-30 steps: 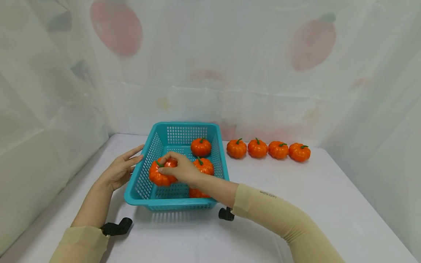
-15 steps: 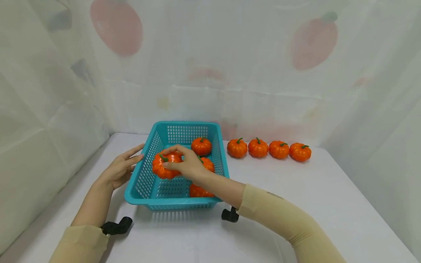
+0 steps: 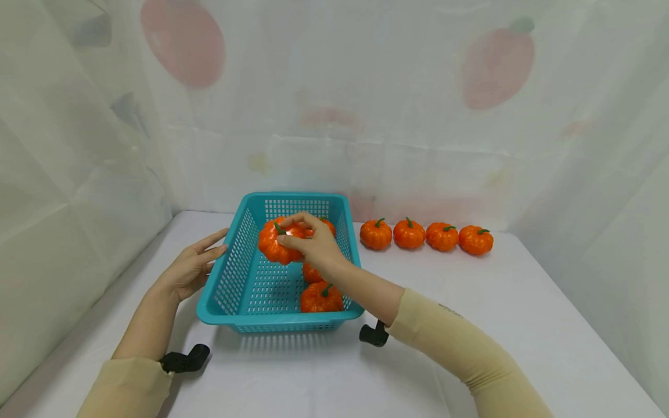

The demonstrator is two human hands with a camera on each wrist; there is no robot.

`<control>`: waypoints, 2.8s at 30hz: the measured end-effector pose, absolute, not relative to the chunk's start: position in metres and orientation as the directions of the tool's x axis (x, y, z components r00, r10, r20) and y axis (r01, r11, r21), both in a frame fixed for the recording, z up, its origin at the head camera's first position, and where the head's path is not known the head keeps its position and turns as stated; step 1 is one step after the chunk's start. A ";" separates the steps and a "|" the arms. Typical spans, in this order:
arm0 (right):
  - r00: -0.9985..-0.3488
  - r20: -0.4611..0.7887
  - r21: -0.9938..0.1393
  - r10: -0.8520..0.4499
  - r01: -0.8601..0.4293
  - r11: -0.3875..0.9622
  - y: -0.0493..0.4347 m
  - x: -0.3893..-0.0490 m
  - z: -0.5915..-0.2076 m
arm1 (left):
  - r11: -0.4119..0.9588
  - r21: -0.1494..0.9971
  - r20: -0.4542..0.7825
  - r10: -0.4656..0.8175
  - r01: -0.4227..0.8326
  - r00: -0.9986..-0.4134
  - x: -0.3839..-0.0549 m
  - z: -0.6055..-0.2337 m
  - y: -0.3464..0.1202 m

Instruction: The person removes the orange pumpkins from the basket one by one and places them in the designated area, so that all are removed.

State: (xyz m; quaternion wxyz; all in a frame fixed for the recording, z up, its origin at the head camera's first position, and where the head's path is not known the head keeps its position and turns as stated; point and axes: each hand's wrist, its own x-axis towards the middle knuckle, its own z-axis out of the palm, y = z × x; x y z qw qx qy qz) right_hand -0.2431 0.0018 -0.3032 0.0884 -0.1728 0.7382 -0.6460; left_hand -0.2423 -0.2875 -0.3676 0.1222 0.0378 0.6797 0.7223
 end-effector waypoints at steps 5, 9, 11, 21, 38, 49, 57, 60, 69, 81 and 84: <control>-0.942 0.109 -0.987 -0.318 -0.141 0.079 0.012 -0.251 -0.297 | -0.037 0.992 -0.110 0.223 -0.122 -0.969 -0.243 -0.368 -0.287; -0.948 0.127 -0.990 -0.292 -0.142 0.028 0.021 -0.258 -0.293 | -0.030 0.992 -0.112 0.221 -0.122 -0.969 -0.243 -0.369 -0.287; -0.948 0.129 -0.991 -0.291 -0.135 0.001 0.026 -0.261 -0.291 | -0.027 0.992 -0.115 0.221 -0.124 -0.969 -0.243 -0.369 -0.287; -0.968 0.100 -0.995 -0.232 -0.092 -0.046 0.053 -0.275 -0.279 | -0.038 0.990 -0.122 0.217 -0.133 -0.969 -0.242 -0.368 -0.287; -0.988 0.057 -0.998 -0.145 -0.051 -0.044 0.119 -0.295 -0.279 | -0.045 0.990 -0.124 0.225 -0.137 -0.966 -0.243 -0.369 -0.287; -0.991 -0.036 -0.999 -0.132 0.036 0.000 0.162 -0.304 -0.300 | -0.041 0.989 -0.128 0.217 -0.140 -0.968 -0.242 -0.368 -0.287; -0.957 -0.141 -0.984 -0.253 0.107 0.141 0.183 -0.311 -0.324 | -0.042 0.990 -0.124 0.217 -0.137 -0.968 -0.242 -0.368 -0.288; -0.930 -0.206 -0.963 -0.305 0.137 0.234 0.190 -0.315 -0.333 | -0.043 0.990 -0.123 0.218 -0.135 -0.968 -0.242 -0.368 -0.287; -0.885 -0.331 -0.902 -0.328 0.194 0.386 0.202 -0.324 -0.354 | -0.024 0.990 -0.134 0.214 -0.142 -0.968 -0.243 -0.367 -0.286; -0.849 -0.384 -0.885 -0.363 0.226 0.408 0.201 -0.330 -0.370 | -0.018 0.992 -0.121 0.215 -0.128 -0.969 -0.243 -0.367 -0.287; -0.839 -0.404 -0.869 -0.365 0.226 0.441 0.201 -0.330 -0.370 | -0.018 0.992 -0.121 0.219 -0.128 -0.968 -0.242 -0.368 -0.287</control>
